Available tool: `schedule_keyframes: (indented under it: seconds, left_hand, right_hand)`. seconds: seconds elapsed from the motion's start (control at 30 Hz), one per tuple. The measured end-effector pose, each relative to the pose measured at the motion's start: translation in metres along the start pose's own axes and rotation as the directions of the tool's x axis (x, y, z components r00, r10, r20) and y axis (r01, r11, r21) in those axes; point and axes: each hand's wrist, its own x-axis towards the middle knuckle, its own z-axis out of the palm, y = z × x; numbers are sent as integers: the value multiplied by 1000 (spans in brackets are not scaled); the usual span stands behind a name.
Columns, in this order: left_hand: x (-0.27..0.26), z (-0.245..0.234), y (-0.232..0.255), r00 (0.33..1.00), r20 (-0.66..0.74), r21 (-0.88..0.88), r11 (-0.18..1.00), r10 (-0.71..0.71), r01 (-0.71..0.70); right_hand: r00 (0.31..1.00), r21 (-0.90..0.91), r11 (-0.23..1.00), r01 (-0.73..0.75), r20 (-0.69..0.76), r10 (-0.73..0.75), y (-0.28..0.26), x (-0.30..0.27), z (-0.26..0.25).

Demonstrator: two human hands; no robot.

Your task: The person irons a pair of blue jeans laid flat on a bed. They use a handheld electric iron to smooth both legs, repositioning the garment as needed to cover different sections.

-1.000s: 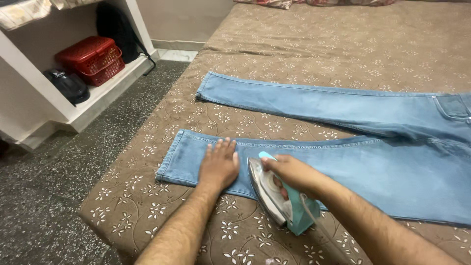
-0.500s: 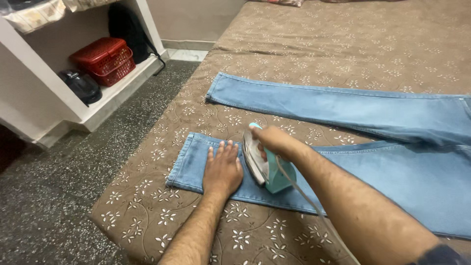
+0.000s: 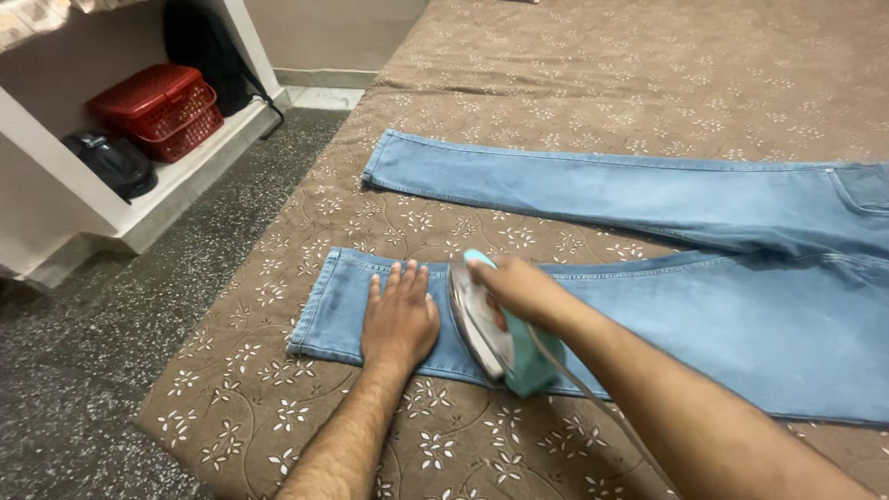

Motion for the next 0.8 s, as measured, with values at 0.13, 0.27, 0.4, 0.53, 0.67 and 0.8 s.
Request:
schedule_keyframes:
  seconds: [0.13, 0.27, 0.4, 0.53, 0.67, 0.8]
  left_hand:
    - [0, 3, -1, 1000, -4, 5, 1000, 8, -8]
    - [-1, 1, 1, 999, -25, 17, 1000, 20, -19]
    - [-3, 2, -1, 1000, -16, 25, 999, 24, -23]
    - [-1, 2, 1, 1000, -12, 17, 1000, 0, 1]
    - [-2, 4, 0, 999, -39, 17, 1000, 18, -17]
    - [0, 9, -2, 997, -65, 10, 999, 34, -33]
  right_hand:
    - [995, 10, 997, -77, -57, 78, -8, 58, 12]
    - [997, -170, 983, -63, -42, 57, -6, 34, 2]
    - [994, -50, 993, -107, 15, 108, 9, -56, -13]
    - [993, 40, 993, -115, -24, 116, 6, -94, -15]
    - [997, -38, 998, -59, -60, 57, 10, -44, -13]
    - [994, -103, 994, -41, -109, 30, 7, 41, -9]
